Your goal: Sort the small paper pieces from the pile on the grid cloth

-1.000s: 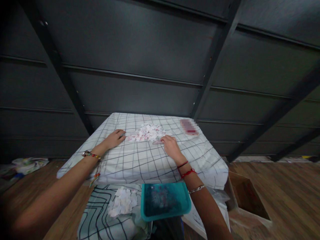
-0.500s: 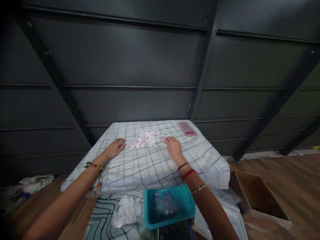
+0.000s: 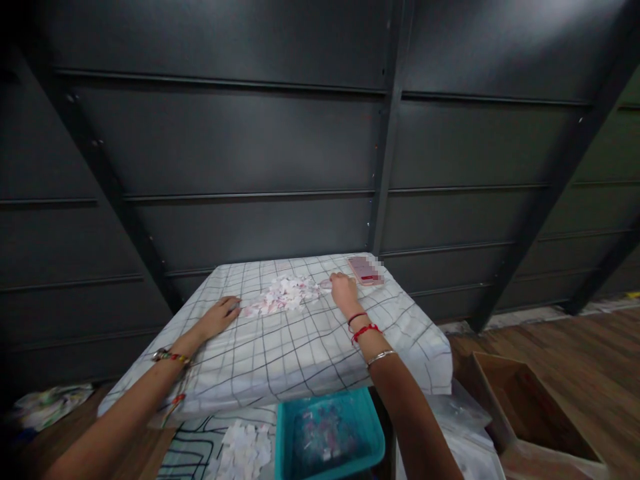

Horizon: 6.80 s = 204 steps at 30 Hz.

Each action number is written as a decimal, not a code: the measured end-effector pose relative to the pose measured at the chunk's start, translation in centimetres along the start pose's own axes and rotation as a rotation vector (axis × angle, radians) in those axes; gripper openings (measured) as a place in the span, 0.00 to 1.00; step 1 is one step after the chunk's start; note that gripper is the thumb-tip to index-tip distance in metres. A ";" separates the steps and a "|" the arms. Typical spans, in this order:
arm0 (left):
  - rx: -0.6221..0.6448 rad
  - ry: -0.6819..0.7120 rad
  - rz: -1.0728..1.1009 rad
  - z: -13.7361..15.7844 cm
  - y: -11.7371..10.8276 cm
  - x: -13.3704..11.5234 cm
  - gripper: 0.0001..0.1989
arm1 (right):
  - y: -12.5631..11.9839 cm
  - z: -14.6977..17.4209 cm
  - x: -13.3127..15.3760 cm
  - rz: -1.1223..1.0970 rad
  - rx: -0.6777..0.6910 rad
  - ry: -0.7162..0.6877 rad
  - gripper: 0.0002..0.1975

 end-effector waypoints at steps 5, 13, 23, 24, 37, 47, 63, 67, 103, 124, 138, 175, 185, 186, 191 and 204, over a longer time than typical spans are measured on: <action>-0.005 -0.001 0.007 0.1 -0.2 -0.1 0.22 | 1.1 0.2 -0.7 -0.001 -0.023 0.050 0.14; -0.011 -0.003 0.020 0.1 -0.6 -0.3 0.19 | 1.8 0.5 -0.9 -0.076 0.004 -0.024 0.13; -0.006 -0.008 0.042 0.0 -0.4 0.0 0.19 | 2.2 0.3 -1.5 -0.161 -0.053 -0.074 0.12; -0.008 -0.010 0.044 0.0 -0.4 0.1 0.19 | 2.4 0.3 -1.5 -0.168 -0.046 -0.089 0.12; -0.007 -0.001 0.049 0.1 -1.1 -0.8 0.19 | 1.4 1.6 1.7 -0.309 -0.009 -0.357 0.11; 0.006 -0.013 0.052 0.0 -0.9 -0.4 0.17 | 1.1 2.6 3.6 -0.395 0.057 -0.492 0.09; 0.013 -0.035 0.067 0.0 -0.9 -0.7 0.19 | 0.9 2.6 3.8 -0.590 0.108 -0.498 0.08; 0.016 -0.035 0.073 -0.1 -1.1 -0.9 0.18 | 0.9 2.4 3.4 -0.601 0.130 -0.477 0.08; 0.033 0.000 0.069 -0.1 -0.9 -0.5 0.18 | 0.1 2.2 0.5 -0.642 0.312 -0.379 0.07; 0.049 0.002 0.037 -0.1 -1.2 -0.8 0.19 | 0.1 2.0 0.2 -0.694 0.314 -0.336 0.07; 0.043 0.010 0.018 -0.1 -1.2 -0.7 0.21 | -0.3 2.4 0.7 -0.605 0.344 -0.395 0.07; 0.084 -0.007 -0.008 -0.3 -1.1 -0.8 0.20 | -0.2 2.2 -0.3 -0.501 0.304 -0.357 0.07; 0.083 -0.021 -0.009 -0.2 -1.3 -1.2 0.20 | -0.2 2.1 -0.4 -0.526 0.272 -0.346 0.07; 0.082 -0.021 -0.008 -0.2 -1.3 -1.2 0.20 | -0.1 2.1 -0.5 -0.500 0.260 -0.339 0.07; 0.075 -0.022 0.004 -0.3 -1.3 -1.1 0.19 | -0.2 1.6 -1.1 -0.524 0.192 -0.307 0.08; 0.063 -0.020 0.024 -0.2 -1.3 -1.1 0.19 | 0.5 2.0 0.2 -0.617 0.311 -0.346 0.10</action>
Point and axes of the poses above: each hand's wrist, its own z-axis away from the middle knuckle, its own y-axis out of the palm, x = y × z, the point moved 5 cm from there along -z, towards the middle knuckle, and after that the axes turned 2 degrees about y, right-handed, at the moved point
